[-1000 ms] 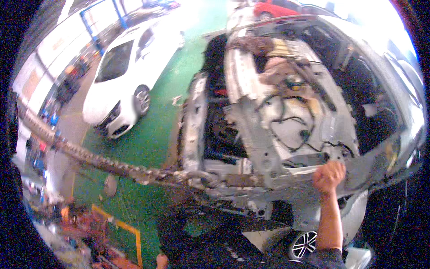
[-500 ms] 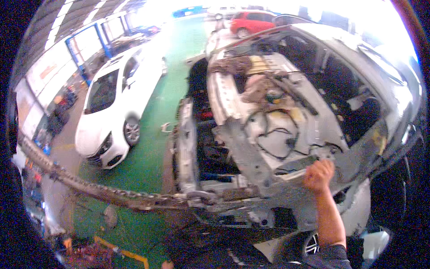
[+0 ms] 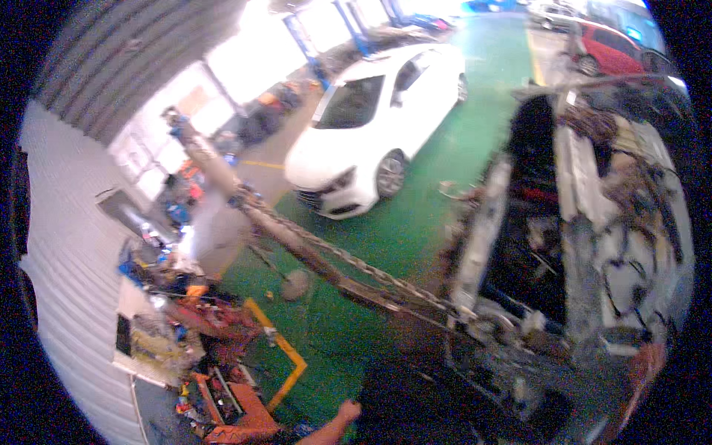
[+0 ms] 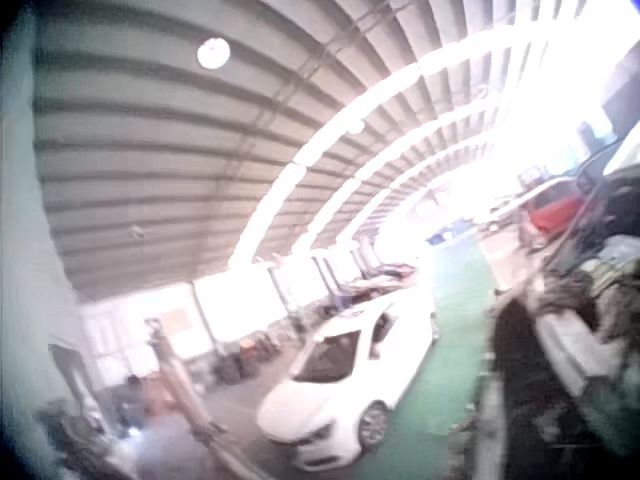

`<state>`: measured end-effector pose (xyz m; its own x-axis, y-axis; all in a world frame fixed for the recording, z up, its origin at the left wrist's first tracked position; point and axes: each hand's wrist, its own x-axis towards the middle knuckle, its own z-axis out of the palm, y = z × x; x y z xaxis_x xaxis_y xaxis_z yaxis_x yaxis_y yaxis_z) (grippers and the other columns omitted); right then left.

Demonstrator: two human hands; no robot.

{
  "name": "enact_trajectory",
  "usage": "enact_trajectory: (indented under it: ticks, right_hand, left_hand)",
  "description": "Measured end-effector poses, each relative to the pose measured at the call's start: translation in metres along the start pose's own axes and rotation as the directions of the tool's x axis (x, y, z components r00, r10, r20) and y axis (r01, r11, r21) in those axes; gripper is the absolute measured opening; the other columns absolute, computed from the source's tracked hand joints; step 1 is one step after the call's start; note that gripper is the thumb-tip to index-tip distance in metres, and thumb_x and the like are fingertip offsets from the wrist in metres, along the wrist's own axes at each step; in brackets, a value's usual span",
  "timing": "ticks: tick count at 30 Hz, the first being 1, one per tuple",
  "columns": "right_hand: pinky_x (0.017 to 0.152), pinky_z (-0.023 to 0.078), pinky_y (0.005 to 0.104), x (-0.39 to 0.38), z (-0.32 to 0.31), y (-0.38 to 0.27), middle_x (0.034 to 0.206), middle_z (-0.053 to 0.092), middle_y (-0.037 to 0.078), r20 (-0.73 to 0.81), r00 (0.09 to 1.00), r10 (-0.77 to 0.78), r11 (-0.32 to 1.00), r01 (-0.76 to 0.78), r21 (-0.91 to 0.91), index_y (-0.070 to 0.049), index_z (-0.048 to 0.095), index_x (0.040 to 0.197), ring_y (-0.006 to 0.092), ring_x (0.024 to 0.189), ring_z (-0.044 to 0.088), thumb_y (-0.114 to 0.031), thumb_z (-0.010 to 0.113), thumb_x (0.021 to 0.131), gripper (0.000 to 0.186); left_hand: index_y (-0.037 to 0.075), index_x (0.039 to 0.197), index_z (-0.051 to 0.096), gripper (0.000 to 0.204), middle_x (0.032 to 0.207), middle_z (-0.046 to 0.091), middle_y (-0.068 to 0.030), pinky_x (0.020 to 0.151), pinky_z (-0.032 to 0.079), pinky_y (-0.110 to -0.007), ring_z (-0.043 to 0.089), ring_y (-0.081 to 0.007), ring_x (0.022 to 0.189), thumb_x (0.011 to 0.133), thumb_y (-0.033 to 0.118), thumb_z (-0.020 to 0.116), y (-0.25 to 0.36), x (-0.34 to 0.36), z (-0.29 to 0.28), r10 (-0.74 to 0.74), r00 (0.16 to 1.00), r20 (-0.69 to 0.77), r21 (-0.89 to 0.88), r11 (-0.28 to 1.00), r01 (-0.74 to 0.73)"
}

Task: The person is repairing a white metal car panel by hammering it on a workbench to straighten dents and then positioning it on the front of a car.

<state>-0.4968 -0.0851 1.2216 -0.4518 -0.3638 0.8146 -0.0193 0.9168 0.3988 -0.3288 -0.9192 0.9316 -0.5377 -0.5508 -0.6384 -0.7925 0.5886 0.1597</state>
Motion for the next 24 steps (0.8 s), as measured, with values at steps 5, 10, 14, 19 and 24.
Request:
enact_trajectory:
  ticks: [5,10,14,19,24]
  right_hand:
    - [0.077,0.047,0.0463,0.094,-0.014,-0.049,0.088,0.063,0.009,0.011,0.994,0.111,0.979,-0.111,0.169,-0.011,0.058,0.087,0.0312,0.082,0.061,-0.011,0.067,0.085,0.009]
    - [0.062,0.037,0.0426,0.125,-0.008,-0.078,0.062,0.045,0.011,0.199,0.95,0.242,0.969,-0.248,0.01,-0.007,0.043,0.058,0.0315,0.063,0.049,-0.013,0.06,0.078,0.027]
    - [0.061,0.036,0.0424,0.129,-0.026,-0.074,0.061,0.044,0.01,0.225,0.942,0.25,0.965,-0.263,0.026,-0.008,0.043,0.057,0.0308,0.063,0.049,-0.014,0.061,0.075,0.026]
    - [0.059,0.036,0.0414,0.127,-0.021,-0.069,0.061,0.045,0.008,0.161,0.958,0.237,0.968,-0.247,0.042,-0.009,0.044,0.055,0.0287,0.059,0.048,-0.017,0.062,0.071,0.026]
    - [0.058,0.035,0.0407,0.14,-0.004,-0.091,0.06,0.045,0.008,0.178,0.96,0.215,0.963,-0.238,0.123,-0.008,0.044,0.055,0.028,0.059,0.049,-0.017,0.063,0.07,0.025]
  left_hand:
    - [-0.001,0.105,0.063,0.04,0.1,0.068,-0.0239,0.084,0.051,-0.048,0.065,-0.0414,0.096,0.087,0.034,0.058,0.001,0.013,0.004,0.12,0.983,-0.142,-0.045,0.991,-0.127]
    - [0.0,0.115,0.06,0.038,0.107,0.066,-0.0235,0.087,0.051,-0.046,0.064,-0.04,0.101,0.09,0.029,0.058,0.007,-0.029,0.013,0.048,0.982,-0.183,-0.144,0.987,-0.075]
    - [0.002,0.111,0.061,0.035,0.097,0.068,-0.0188,0.081,0.051,-0.044,0.065,-0.0374,0.091,0.089,0.029,0.06,-0.047,0.004,0.045,0.115,0.976,-0.182,0.014,0.993,-0.115]
    - [0.002,0.103,0.064,0.032,0.093,0.068,-0.0199,0.078,0.05,-0.045,0.065,-0.036,0.087,0.088,0.029,0.06,-0.066,0.024,0.062,0.111,0.993,-0.03,-0.159,0.981,-0.114]
    - [-0.002,0.1,0.062,0.031,0.091,0.066,-0.0222,0.077,0.049,-0.047,0.064,-0.0381,0.086,0.086,0.025,0.059,-0.061,-0.016,0.039,0.105,0.978,-0.179,0.029,0.994,-0.102]
